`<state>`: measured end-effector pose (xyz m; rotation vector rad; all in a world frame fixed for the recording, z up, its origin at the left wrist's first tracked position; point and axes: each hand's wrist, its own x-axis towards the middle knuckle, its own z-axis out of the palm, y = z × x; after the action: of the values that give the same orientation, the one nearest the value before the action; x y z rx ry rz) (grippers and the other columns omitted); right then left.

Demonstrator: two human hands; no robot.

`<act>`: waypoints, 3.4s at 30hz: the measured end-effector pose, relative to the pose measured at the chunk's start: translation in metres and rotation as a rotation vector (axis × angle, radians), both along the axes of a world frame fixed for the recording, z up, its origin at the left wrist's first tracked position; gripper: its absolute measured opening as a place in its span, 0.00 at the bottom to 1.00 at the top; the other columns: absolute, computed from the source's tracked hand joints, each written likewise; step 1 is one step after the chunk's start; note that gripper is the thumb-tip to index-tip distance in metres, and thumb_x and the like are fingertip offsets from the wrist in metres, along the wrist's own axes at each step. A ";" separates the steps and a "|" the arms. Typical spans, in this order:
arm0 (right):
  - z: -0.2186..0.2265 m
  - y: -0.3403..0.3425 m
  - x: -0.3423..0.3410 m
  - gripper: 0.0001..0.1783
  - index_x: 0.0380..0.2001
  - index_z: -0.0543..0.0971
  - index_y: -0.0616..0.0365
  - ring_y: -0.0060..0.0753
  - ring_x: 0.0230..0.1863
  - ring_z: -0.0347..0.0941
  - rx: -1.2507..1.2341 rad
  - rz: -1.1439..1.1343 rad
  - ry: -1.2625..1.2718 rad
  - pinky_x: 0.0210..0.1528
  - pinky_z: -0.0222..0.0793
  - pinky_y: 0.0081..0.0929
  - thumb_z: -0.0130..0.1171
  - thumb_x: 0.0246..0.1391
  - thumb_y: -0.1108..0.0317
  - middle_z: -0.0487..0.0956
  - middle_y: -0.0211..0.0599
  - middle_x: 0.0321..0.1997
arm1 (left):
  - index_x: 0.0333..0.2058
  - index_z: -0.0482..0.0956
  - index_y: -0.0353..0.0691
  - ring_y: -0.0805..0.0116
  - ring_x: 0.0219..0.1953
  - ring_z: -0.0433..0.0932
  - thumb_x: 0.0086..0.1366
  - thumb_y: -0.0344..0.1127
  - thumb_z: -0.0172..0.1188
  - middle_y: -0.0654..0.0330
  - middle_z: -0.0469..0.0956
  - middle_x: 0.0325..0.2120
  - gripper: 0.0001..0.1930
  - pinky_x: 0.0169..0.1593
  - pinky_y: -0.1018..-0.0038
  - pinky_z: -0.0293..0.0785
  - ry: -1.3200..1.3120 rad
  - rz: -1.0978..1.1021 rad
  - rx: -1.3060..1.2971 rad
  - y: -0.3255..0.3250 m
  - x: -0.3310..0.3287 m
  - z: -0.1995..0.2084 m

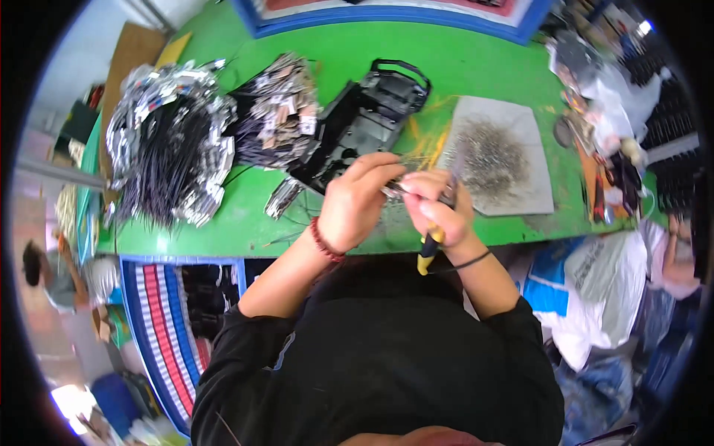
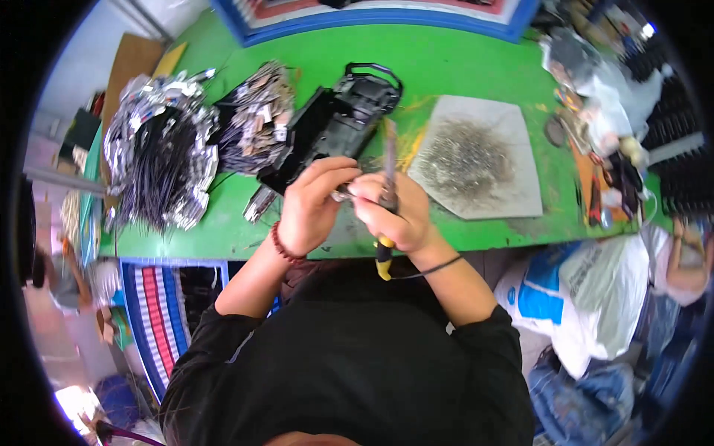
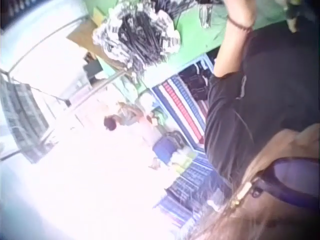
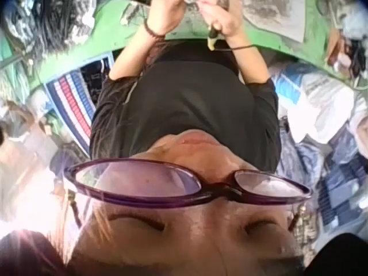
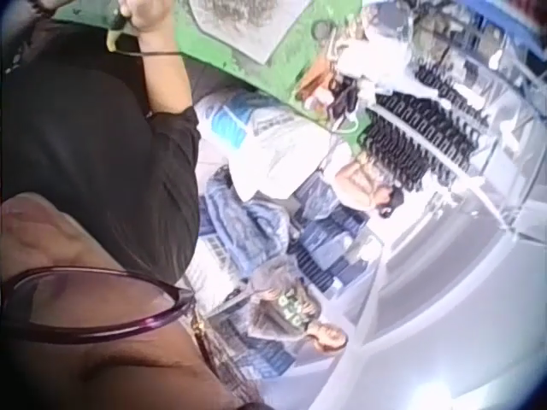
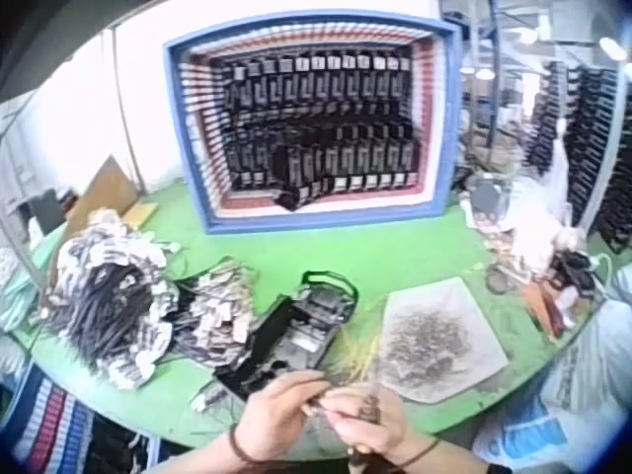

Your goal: Soldering wires onto electronic components and assembling them into plastic housings at a factory workbench.

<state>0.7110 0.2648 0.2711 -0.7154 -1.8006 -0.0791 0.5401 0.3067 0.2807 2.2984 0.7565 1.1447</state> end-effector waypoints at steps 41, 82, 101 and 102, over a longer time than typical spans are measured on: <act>-0.036 -0.012 0.018 0.14 0.39 0.77 0.57 0.43 0.29 0.78 0.053 0.068 -0.033 0.28 0.72 0.32 0.61 0.45 0.73 0.80 0.49 0.37 | 0.44 0.80 0.42 0.57 0.37 0.81 0.49 0.22 0.62 0.57 0.78 0.43 0.20 0.37 0.68 0.80 0.124 -0.070 -0.041 -0.006 -0.008 -0.002; -0.082 -0.028 0.021 0.25 0.45 0.75 0.53 0.33 0.27 0.77 -0.682 -0.127 0.187 0.30 0.70 0.25 0.63 0.42 0.84 0.79 0.36 0.29 | 0.31 0.76 0.43 0.54 0.27 0.78 0.58 0.35 0.62 0.59 0.77 0.28 0.06 0.30 0.63 0.73 0.829 0.415 0.183 0.065 -0.035 0.038; -0.073 -0.018 0.004 0.26 0.45 0.76 0.47 0.40 0.25 0.70 -0.745 -0.254 -0.072 0.28 0.65 0.36 0.69 0.38 0.74 0.72 0.32 0.23 | 0.34 0.82 0.38 0.59 0.39 0.79 0.48 0.22 0.65 0.56 0.79 0.36 0.12 0.42 0.67 0.75 0.203 -0.040 0.176 0.006 -0.030 0.009; -0.074 -0.018 0.004 0.26 0.45 0.76 0.48 0.40 0.26 0.70 -0.732 -0.257 -0.066 0.28 0.65 0.35 0.69 0.38 0.74 0.72 0.32 0.23 | 0.34 0.81 0.37 0.58 0.38 0.79 0.47 0.23 0.65 0.56 0.78 0.36 0.13 0.41 0.67 0.74 0.284 -0.134 0.094 -0.002 -0.021 -0.001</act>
<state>0.7151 0.2472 0.1973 -1.4718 -1.7844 0.4110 0.5190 0.3046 0.2797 2.5823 0.6471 0.8208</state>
